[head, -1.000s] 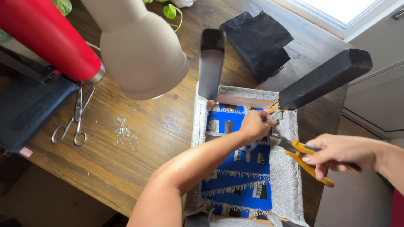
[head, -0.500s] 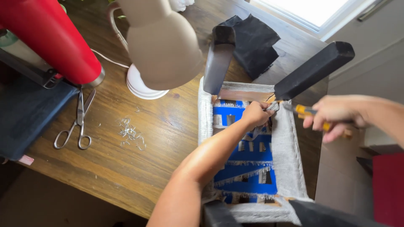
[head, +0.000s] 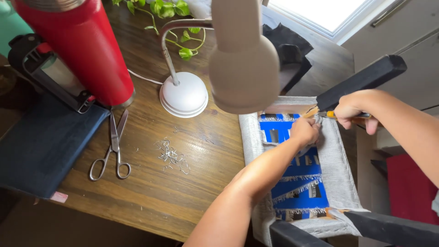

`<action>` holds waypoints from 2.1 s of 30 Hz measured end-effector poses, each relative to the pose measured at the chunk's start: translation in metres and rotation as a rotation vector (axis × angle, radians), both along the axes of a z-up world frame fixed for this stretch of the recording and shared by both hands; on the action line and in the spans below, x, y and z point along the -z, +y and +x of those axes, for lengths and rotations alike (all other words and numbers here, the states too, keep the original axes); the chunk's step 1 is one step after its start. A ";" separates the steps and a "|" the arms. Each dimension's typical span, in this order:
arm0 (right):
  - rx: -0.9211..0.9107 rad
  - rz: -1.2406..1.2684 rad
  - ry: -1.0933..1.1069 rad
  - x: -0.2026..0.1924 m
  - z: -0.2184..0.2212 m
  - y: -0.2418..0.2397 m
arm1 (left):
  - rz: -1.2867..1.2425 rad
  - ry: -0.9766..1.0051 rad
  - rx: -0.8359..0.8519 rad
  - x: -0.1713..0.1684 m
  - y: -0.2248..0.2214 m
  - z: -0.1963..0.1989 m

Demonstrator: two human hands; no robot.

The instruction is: Remove staples and trim webbing from the underside of a stool frame using pliers and a pry tool

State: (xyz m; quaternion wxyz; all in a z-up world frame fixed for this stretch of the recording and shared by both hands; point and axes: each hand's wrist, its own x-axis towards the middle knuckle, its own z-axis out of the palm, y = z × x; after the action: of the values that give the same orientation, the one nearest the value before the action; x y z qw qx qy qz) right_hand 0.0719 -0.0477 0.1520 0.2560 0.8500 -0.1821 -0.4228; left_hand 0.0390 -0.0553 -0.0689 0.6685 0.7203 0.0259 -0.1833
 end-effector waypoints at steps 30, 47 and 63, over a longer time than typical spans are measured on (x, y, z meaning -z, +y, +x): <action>-0.208 -0.214 -0.115 0.074 -0.032 -0.043 | -0.006 0.071 0.050 -0.018 0.014 0.000; -0.068 -0.042 -0.166 0.085 -0.015 -0.065 | 0.135 0.041 0.113 -0.028 0.026 -0.010; -0.092 0.020 -0.285 0.102 -0.036 -0.066 | 0.106 0.051 0.139 -0.027 0.021 -0.005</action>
State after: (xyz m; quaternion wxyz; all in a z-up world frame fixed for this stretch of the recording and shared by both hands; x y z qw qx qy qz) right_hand 0.0355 -0.1136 0.0495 0.2380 0.9116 -0.1730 -0.2872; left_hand 0.0336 -0.0342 -0.0421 0.6140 0.7500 0.0023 -0.2459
